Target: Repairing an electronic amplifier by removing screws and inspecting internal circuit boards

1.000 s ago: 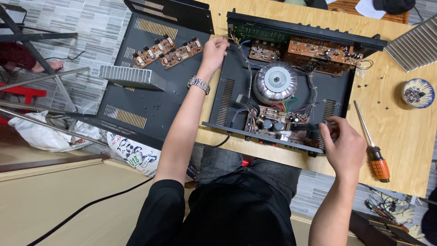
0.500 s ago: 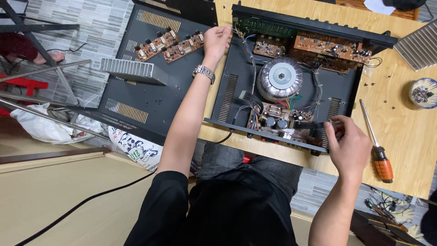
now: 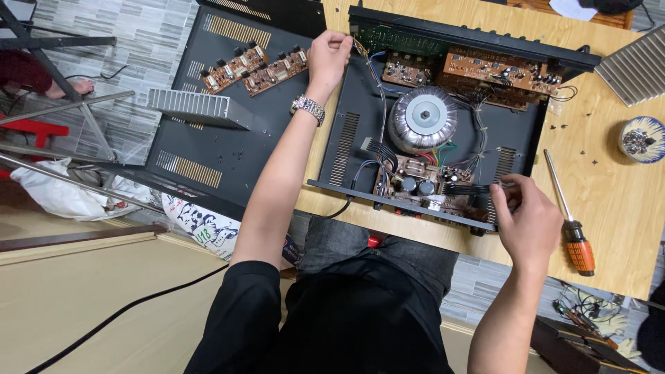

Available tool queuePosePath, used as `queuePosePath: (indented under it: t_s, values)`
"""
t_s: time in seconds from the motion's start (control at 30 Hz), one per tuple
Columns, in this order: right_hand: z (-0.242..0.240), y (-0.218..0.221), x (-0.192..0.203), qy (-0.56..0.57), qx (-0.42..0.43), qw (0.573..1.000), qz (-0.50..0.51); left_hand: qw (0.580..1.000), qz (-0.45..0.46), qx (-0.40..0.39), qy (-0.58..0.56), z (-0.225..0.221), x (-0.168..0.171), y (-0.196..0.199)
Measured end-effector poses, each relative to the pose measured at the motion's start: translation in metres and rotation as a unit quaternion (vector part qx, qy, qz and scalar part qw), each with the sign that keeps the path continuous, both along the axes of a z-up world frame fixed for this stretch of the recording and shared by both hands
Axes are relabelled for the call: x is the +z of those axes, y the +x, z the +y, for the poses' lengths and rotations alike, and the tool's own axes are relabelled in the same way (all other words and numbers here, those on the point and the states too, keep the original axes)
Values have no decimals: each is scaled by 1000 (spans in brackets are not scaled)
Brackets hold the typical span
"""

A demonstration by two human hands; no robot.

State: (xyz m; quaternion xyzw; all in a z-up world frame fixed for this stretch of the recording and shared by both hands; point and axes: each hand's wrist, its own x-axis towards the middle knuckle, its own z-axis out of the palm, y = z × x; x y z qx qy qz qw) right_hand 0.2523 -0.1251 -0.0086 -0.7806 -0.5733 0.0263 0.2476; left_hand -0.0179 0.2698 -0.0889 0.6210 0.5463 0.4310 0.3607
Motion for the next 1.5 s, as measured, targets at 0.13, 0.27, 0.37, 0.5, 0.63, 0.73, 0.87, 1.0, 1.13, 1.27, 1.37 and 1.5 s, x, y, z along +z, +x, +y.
queuePosePath:
  t_s: [0.13, 0.27, 0.37, 0.5, 0.63, 0.73, 0.87, 1.0, 1.13, 1.27, 1.37, 1.5]
  values:
    - [-1, 1, -1, -5, -2, 1000, -5, 999, 32, 24, 10, 4, 0, 2]
    - [-1, 0, -1, 4, 2, 1000, 0, 999, -14, 3, 40, 5, -1, 2]
    - [-1, 1, -3, 5, 3, 1000, -6, 997, -21, -5, 68, 5, -3, 3]
    - [-2, 0, -1, 11, 8, 1000, -3, 994, 3, -15, 109, -6, 13, 1]
    - [-2, -1, 0, 12, 4, 1000, -15, 987, 14, -42, 156, -3, 12, 2]
    - [-2, 0, -2, 13, 4, 1000, -18, 982, 18, -52, 178, -3, 15, 1]
    - [-2, 1, -4, 6, -3, 1000, -15, 980, 32, -36, 192, 2, 6, -2]
    - [-2, 1, -5, 9, -6, 1000, -16, 979, 31, -48, 195, 3, 7, -4]
    - [-1, -1, -2, 15, 0, 1000, 0, 978, 34, -63, 198, 6, 10, -5]
    - [0, -2, 0, 11, -1, 1000, -4, 981, 36, -55, 184, 12, 6, -4]
    - [0, -2, 0, 8, -4, 1000, -3, 976, 38, -63, 203, 15, 6, -4]
    - [-1, 0, -3, 12, -3, 1000, -10, 971, 60, -79, 219, 11, 15, -3]
